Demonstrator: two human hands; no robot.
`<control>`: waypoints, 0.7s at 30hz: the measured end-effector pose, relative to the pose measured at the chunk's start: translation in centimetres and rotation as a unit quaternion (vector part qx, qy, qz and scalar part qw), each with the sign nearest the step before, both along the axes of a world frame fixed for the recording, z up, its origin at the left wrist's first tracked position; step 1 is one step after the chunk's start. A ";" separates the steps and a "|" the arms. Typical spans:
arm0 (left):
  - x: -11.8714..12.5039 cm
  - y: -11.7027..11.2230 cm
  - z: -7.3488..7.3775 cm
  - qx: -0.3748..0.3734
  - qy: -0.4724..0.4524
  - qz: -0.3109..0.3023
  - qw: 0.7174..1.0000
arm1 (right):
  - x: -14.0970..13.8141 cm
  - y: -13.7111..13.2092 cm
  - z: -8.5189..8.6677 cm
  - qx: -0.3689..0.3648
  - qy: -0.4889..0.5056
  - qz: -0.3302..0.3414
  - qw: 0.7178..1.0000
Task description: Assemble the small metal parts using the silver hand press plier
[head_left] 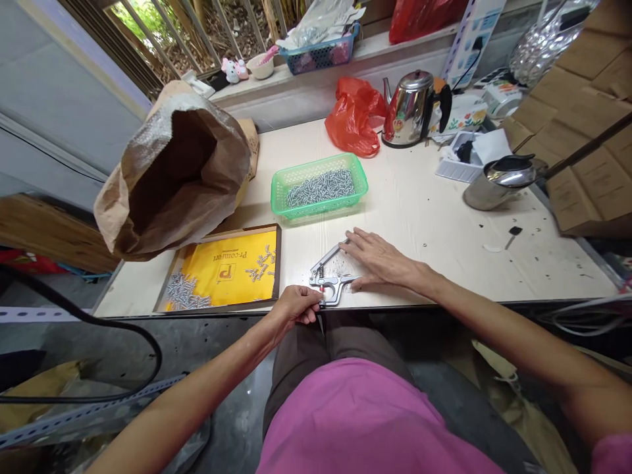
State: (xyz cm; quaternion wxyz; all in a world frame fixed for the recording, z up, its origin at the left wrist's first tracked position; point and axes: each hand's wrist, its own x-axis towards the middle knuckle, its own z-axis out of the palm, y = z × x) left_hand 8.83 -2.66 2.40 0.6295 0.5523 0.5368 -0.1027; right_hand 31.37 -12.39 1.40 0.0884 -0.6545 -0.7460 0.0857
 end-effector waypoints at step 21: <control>-0.1 -1.2 1.0 0.382 0.049 -0.189 0.903 | -0.6 1.4 1.2 -0.075 -0.055 0.003 0.996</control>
